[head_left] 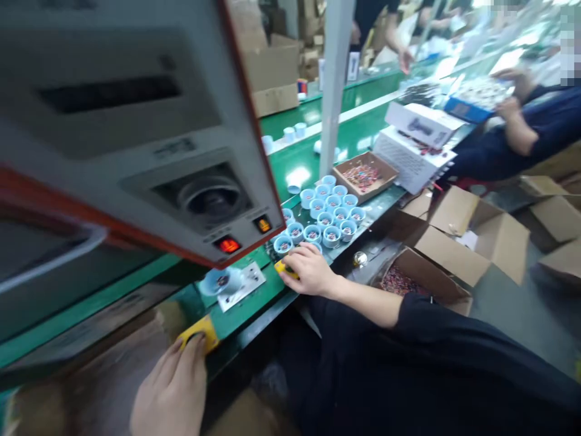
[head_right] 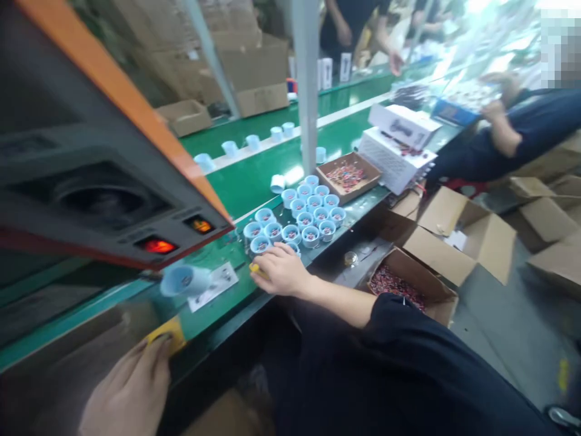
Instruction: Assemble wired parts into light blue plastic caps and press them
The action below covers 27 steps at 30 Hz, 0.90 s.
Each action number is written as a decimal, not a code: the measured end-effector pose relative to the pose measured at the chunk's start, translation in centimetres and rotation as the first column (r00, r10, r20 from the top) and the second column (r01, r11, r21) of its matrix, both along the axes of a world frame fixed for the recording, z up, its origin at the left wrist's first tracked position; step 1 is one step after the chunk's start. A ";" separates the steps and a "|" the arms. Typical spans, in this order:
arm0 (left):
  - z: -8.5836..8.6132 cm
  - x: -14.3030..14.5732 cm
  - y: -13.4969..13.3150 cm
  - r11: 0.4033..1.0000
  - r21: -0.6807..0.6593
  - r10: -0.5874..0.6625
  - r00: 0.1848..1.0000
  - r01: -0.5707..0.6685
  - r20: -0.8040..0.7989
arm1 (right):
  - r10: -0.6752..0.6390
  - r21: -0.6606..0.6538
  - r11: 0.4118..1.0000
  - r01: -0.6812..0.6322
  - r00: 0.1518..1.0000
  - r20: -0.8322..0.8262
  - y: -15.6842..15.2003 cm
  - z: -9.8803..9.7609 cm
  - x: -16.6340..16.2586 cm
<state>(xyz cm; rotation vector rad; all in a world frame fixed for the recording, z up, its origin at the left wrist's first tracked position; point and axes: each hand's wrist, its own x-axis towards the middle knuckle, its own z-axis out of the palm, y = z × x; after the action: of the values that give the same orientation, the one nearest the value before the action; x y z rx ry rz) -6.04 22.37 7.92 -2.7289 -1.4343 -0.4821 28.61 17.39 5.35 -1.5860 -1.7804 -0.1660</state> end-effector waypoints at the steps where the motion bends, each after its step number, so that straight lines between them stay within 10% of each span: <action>1: -0.5 -0.3 0.3 1.000 0.002 -0.022 1.000 0.022 0.007 | -0.022 -0.005 1.000 0.022 1.000 0.017 -0.4 -0.8 0.6; 6: -0.5 -0.5 0.6 0.998 -0.049 -0.035 0.997 0.038 0.064 | -0.007 0.036 0.999 0.006 0.999 0.039 -0.7 -3.1 1.4; 12: 5.3 3.6 -0.1 0.961 -0.212 0.232 0.939 -0.179 0.256 | -0.002 0.215 0.977 -0.004 1.000 0.028 -2.5 -3.7 1.3; 21: 11.4 7.4 4.7 0.918 -0.396 0.176 0.877 0.018 0.448 | 0.011 0.224 0.975 -0.004 0.999 -0.033 -0.7 -6.2 1.9; 27: 12.1 9.5 6.3 0.833 -0.539 0.186 0.858 0.121 0.480 | -0.033 0.264 0.964 0.022 0.999 0.040 -0.6 -6.3 2.1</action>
<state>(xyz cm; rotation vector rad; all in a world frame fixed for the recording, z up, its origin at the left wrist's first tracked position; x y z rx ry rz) 3.42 28.64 19.99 -3.1572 -2.0210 -1.0089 30.66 16.78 -0.95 -1.4246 -1.6905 -0.4365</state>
